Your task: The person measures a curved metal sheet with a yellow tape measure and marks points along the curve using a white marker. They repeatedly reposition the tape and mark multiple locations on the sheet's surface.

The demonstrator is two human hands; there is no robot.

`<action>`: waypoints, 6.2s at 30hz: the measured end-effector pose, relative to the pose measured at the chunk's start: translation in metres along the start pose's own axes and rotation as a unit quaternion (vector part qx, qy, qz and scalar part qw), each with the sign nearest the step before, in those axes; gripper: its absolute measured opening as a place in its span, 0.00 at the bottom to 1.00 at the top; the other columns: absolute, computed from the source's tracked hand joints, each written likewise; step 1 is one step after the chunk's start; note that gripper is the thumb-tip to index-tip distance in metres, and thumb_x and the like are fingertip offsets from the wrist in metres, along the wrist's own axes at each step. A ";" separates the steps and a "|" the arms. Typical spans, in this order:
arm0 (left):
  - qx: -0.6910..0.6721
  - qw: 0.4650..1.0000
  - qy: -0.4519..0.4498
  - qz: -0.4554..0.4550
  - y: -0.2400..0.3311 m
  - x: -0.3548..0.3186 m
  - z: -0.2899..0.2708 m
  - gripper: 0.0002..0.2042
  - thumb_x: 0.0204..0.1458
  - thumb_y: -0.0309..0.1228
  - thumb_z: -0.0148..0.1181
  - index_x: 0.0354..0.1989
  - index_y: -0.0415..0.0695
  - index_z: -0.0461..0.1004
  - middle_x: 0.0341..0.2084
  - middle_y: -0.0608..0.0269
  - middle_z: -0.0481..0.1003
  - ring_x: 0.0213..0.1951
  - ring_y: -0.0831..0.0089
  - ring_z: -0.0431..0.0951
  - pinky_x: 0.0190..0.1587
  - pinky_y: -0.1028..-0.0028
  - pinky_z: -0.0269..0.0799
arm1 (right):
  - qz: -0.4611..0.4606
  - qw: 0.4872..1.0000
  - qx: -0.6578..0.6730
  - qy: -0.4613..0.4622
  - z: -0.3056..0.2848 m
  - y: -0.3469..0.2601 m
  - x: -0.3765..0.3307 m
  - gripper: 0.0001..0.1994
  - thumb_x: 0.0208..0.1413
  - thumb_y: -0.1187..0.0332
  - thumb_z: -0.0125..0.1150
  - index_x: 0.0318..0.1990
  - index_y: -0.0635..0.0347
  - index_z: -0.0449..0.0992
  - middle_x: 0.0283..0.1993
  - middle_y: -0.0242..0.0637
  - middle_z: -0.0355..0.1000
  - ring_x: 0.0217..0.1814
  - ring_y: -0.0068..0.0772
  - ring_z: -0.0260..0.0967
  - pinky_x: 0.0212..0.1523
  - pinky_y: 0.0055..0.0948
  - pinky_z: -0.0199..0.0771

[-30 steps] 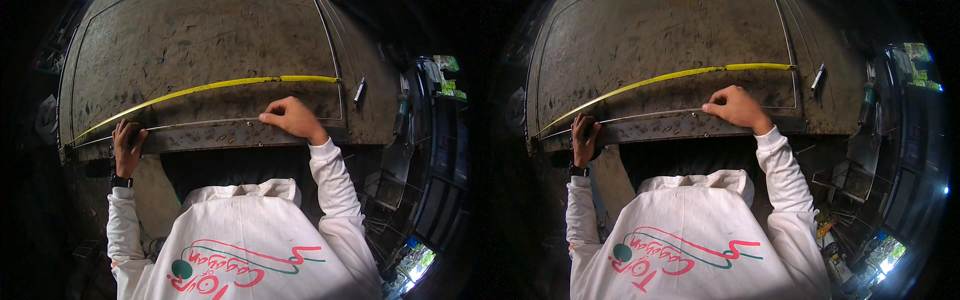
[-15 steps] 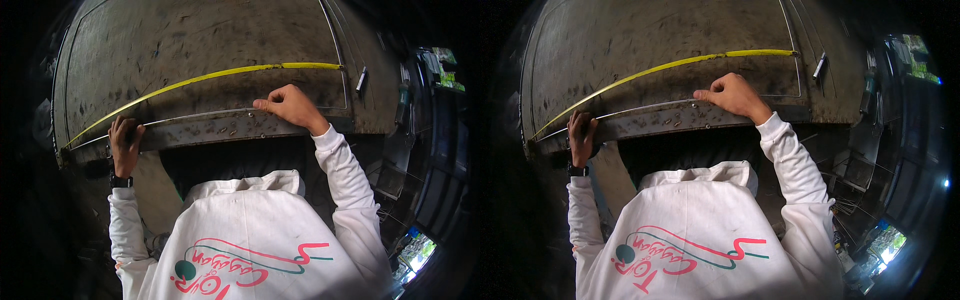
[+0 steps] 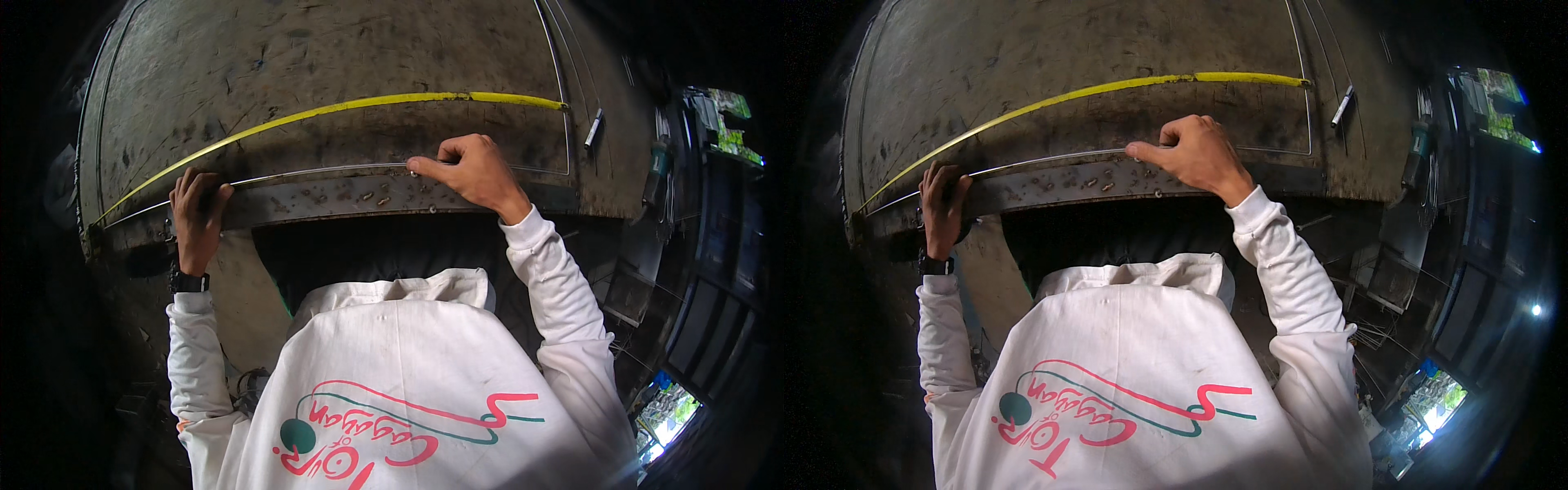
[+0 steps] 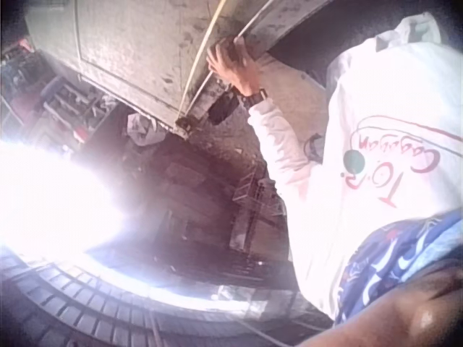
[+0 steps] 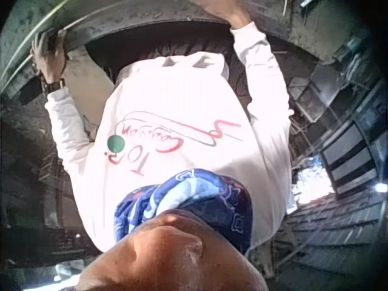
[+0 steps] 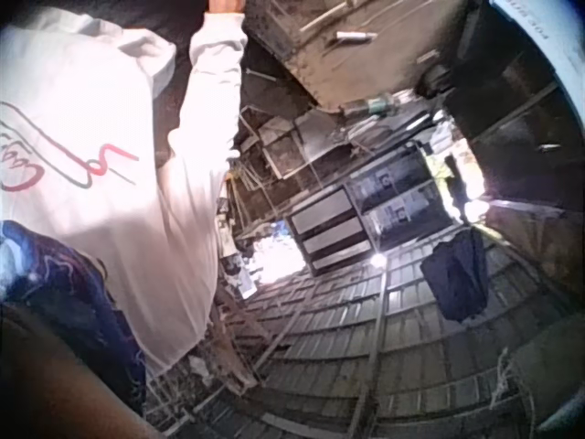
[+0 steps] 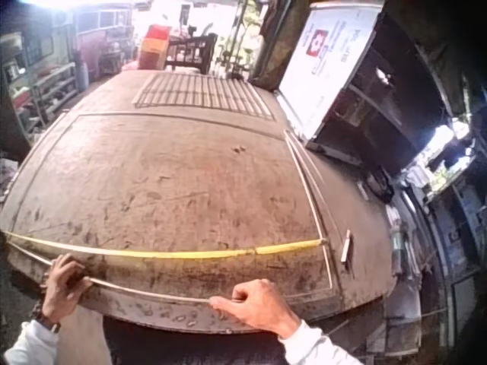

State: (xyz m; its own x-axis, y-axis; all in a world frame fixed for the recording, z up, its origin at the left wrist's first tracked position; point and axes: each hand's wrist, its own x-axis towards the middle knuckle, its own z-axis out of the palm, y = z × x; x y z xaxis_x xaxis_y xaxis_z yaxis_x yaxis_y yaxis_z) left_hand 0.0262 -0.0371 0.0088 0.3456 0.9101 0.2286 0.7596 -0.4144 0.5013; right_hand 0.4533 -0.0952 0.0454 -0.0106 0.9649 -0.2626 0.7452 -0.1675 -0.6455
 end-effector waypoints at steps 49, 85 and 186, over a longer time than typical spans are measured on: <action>-0.010 0.994 0.106 -0.014 -0.004 -0.017 -0.015 0.11 0.55 0.22 0.68 0.47 0.43 0.84 0.47 0.58 0.80 0.52 0.62 0.78 0.58 0.65 0.71 | -0.190 0.975 -0.001 0.111 -0.027 0.044 -0.033 0.06 0.52 0.71 0.72 0.36 0.61 0.84 0.41 0.40 0.78 0.46 0.43 0.75 0.50 0.40 0.74; -0.037 0.996 0.055 0.059 0.073 0.005 0.053 0.08 0.52 0.27 0.69 0.39 0.44 0.80 0.43 0.57 0.76 0.48 0.56 0.74 0.53 0.61 0.65 | -0.113 0.958 0.169 0.203 -0.006 0.031 -0.043 0.17 0.64 0.61 0.67 0.28 0.62 0.74 0.26 0.33 0.67 0.29 0.31 0.66 0.33 0.31 0.67; 0.064 0.996 0.013 0.065 -0.108 0.003 -0.052 0.13 0.49 0.39 0.74 0.33 0.41 0.82 0.35 0.63 0.79 0.44 0.61 0.76 0.54 0.64 0.66 | -0.036 0.995 0.005 0.093 -0.071 0.118 -0.052 0.10 0.63 0.66 0.68 0.38 0.64 0.74 0.37 0.28 0.69 0.44 0.22 0.67 0.52 0.23 0.65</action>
State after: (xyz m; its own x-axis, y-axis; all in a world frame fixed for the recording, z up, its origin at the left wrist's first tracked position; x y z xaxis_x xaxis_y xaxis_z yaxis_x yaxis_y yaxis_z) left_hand -0.0838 0.0105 -0.0011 0.4315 0.8481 0.3075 0.7745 -0.5230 0.3558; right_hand 0.5889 -0.1510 0.0334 0.0609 0.9950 -0.0791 0.7406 -0.0982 -0.6647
